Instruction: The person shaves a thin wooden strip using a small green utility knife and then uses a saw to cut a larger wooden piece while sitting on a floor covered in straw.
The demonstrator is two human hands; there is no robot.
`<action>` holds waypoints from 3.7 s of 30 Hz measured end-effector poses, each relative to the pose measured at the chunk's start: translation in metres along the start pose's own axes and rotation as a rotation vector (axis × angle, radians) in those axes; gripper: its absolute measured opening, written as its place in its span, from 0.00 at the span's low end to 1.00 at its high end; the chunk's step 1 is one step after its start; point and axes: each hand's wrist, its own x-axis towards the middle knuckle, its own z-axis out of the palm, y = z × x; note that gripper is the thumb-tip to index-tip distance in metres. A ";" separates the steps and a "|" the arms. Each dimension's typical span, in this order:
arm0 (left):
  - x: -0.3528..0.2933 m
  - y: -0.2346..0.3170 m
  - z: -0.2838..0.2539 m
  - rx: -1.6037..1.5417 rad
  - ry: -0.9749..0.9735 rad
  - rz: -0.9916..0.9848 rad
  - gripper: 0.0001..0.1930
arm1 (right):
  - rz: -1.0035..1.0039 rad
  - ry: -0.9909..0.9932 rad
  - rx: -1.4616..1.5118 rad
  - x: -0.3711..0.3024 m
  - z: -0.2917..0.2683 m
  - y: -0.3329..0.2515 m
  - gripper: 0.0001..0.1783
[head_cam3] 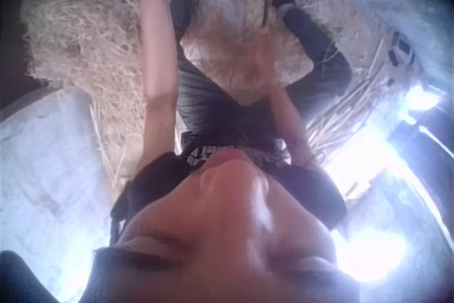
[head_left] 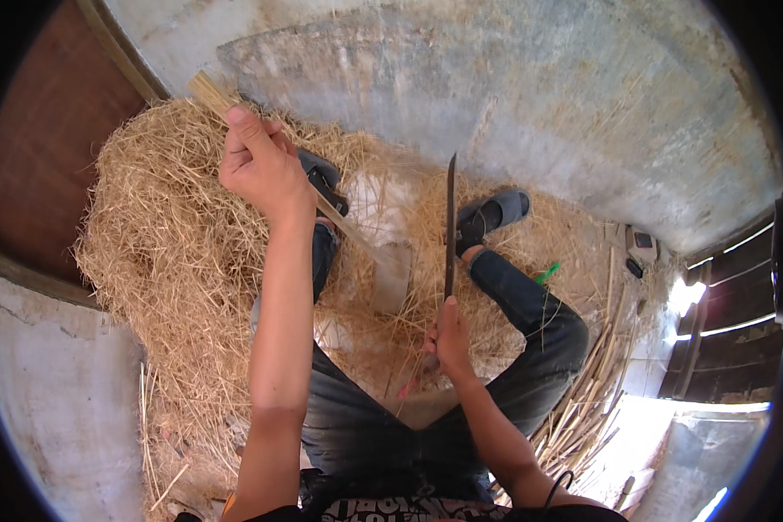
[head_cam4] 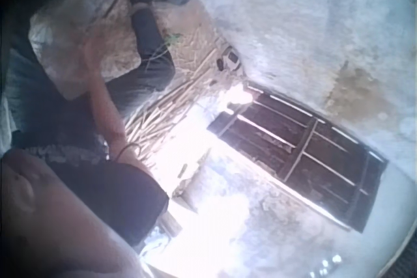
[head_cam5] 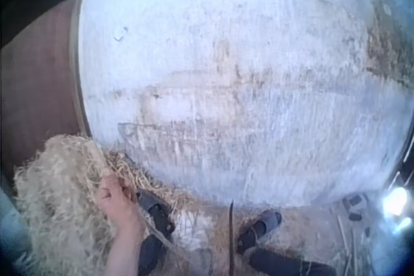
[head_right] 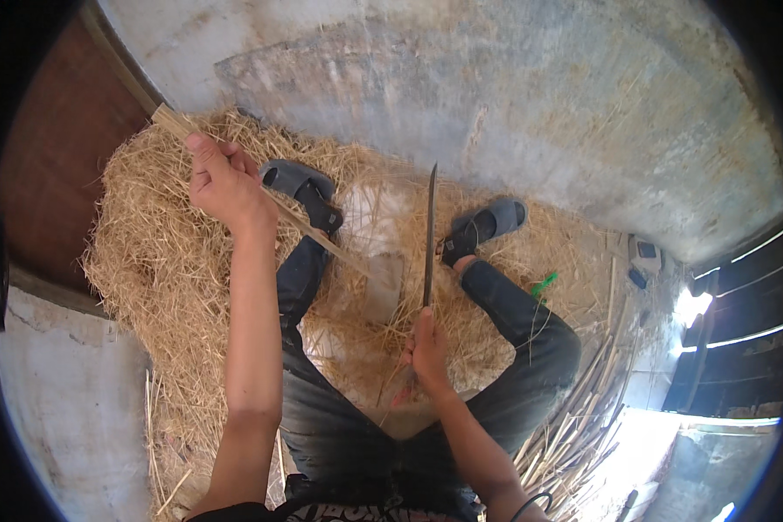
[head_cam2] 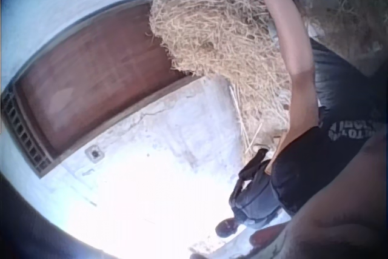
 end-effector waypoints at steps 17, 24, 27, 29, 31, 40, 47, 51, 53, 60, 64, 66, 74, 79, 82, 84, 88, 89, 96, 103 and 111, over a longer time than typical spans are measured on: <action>0.000 -0.019 0.008 0.151 0.001 0.081 0.22 | -0.244 -0.085 -0.124 -0.021 0.005 0.012 0.29; -0.005 -0.011 0.014 0.216 0.003 0.128 0.22 | 0.488 0.059 0.038 -0.020 -0.032 0.080 0.28; -0.008 -0.012 0.001 0.202 -0.018 0.118 0.22 | 0.309 0.033 -0.083 -0.027 -0.024 0.035 0.30; -0.007 -0.004 0.012 0.153 -0.016 0.122 0.21 | 0.131 -0.057 -0.029 -0.021 -0.010 0.004 0.30; -0.016 0.004 0.019 0.147 -0.043 0.065 0.20 | -0.029 -0.147 -0.045 -0.019 0.000 -0.019 0.29; -0.012 0.001 0.018 -0.056 -0.154 0.030 0.12 | 0.070 -0.141 -0.095 -0.023 0.006 -0.005 0.30; -0.015 -0.010 0.014 0.098 -0.383 0.193 0.12 | 0.046 -0.093 -0.099 -0.027 0.015 -0.011 0.31; -0.007 -0.029 0.015 0.068 -0.328 0.304 0.13 | -0.180 -0.132 -0.009 -0.024 0.021 -0.022 0.31; -0.010 -0.032 0.019 0.075 -0.323 0.294 0.13 | -0.262 -0.119 -0.027 -0.026 0.021 -0.014 0.30; -0.022 -0.041 0.032 0.167 -0.401 0.450 0.10 | 0.453 0.002 0.023 0.006 -0.022 0.036 0.29; -0.017 -0.042 0.024 0.153 -0.392 0.442 0.10 | 0.113 -0.148 0.010 -0.012 0.005 -0.023 0.30; -0.017 -0.039 0.029 0.116 -0.358 0.395 0.10 | -0.074 -0.133 0.028 -0.015 0.015 -0.029 0.29; -0.016 -0.024 0.013 0.041 -0.296 0.298 0.12 | 0.441 -0.017 0.047 0.006 -0.040 0.074 0.26; 0.000 -0.011 -0.008 0.082 -0.289 0.310 0.13 | 0.033 -0.127 0.071 0.003 -0.008 0.000 0.26; -0.003 -0.009 -0.009 0.065 -0.282 0.269 0.13 | -0.221 -0.073 -0.010 0.001 0.004 0.020 0.26; -0.003 -0.010 -0.010 0.055 -0.280 0.265 0.13 | -0.110 -0.041 -0.166 0.007 -0.006 0.054 0.26; 0.002 -0.014 -0.014 0.181 -0.239 0.346 0.13 | 0.364 0.036 -0.253 0.018 -0.033 0.079 0.26; 0.005 -0.011 -0.013 0.170 -0.239 0.343 0.13 | 0.406 0.066 -0.192 0.024 -0.032 0.073 0.26; 0.016 -0.014 -0.029 0.197 -0.204 0.313 0.15 | -0.085 -0.108 -0.013 0.012 0.005 0.010 0.27; 0.040 -0.016 -0.076 0.247 0.036 0.287 0.14 | 0.009 0.062 -0.267 0.019 -0.028 0.063 0.27; 0.059 0.072 -0.197 0.097 0.379 0.186 0.14 | 0.148 -0.016 -0.044 0.001 -0.031 0.012 0.27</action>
